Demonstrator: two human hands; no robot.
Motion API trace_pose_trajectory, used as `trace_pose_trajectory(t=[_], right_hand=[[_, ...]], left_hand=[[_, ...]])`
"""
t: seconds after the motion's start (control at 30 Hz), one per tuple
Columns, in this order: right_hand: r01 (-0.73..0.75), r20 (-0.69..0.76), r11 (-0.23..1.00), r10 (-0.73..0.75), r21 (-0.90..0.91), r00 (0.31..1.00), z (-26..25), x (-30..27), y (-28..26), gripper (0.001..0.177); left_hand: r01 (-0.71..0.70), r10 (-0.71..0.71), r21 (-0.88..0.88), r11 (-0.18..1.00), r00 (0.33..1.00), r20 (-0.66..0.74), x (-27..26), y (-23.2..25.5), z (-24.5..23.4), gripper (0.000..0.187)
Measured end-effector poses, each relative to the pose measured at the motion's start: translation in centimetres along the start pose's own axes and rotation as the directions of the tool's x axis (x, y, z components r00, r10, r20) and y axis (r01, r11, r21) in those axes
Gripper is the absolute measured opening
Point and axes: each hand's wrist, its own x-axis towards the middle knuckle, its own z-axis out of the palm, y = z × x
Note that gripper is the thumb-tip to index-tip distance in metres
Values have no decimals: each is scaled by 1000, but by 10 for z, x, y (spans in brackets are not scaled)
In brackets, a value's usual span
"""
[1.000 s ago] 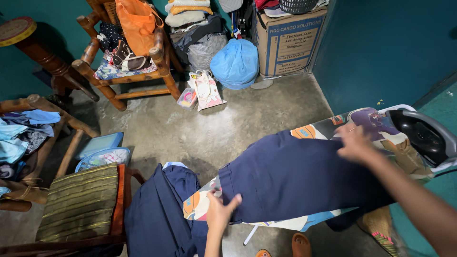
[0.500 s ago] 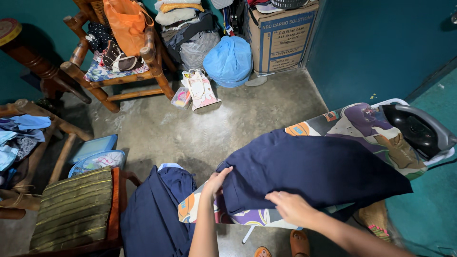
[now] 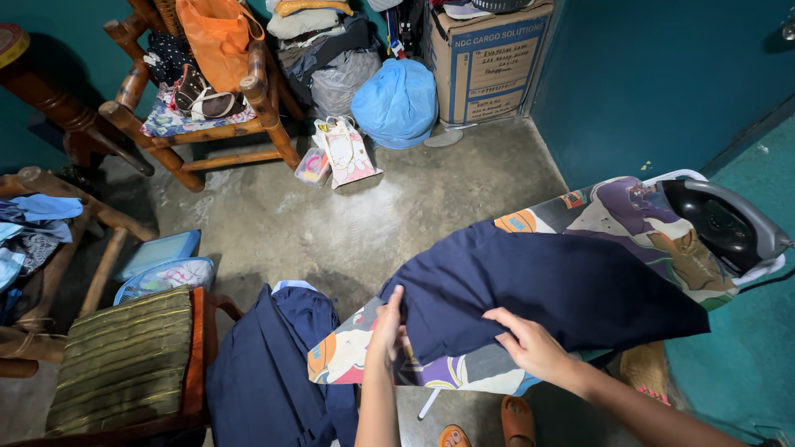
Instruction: The person irons a dark blue pair of trousers on an ironing board. They repeatedly smooth the fabric with their left hand and glide the iron with their right hand across the leg and waist areas. The person repositions the trousers once to continue ironing a different section.
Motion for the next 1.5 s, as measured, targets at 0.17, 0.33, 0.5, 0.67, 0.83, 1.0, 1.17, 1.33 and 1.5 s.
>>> trace_pose_trajectory(t=[0.17, 0.33, 0.5, 0.67, 0.83, 1.0, 1.17, 1.33, 1.5], right_hand=[[148, -26, 989, -148, 16, 989, -3, -3, -1, 39], [407, 23, 909, -407, -93, 913, 8, -5, 6, 44], [314, 254, 930, -262, -190, 931, 22, -7, 2, 39], [385, 210, 921, -365, -64, 907, 4, -17, 1, 39], [241, -239, 970, -243, -40, 940, -53, -9, 50, 22], [-50, -566, 955, -130, -292, 814, -149, 9, 177, 17], [-124, -477, 991, 87, -47, 875, -192, 42, 287, 21], [-92, -200, 973, 135, 212, 970, -185, 86, 290, 46], [-474, 315, 820, 380, 321, 870, -209, 93, 235, 58]], left_hand=[[-156, 209, -222, 962, 948, 241, 9, -2, -11, 38], [-403, 434, -182, 897, 880, 192, 40, -4, -36, 27], [-578, 579, -63, 814, 799, 164, 34, -27, -52, 50], [-566, 559, 19, 824, 818, 136, 35, -52, -66, 74], [-465, 546, 463, 755, 837, -49, 21, -28, -63, 84], [-412, 963, 906, 99, 271, 17, -46, 10, -10, 80], [-695, 924, 712, -100, 201, 326, -53, 4, 112, 50], [-708, 850, 694, -128, 282, 445, -4, -22, 212, 50], [-583, 821, 805, -104, 406, 401, 17, -29, 225, 66]])
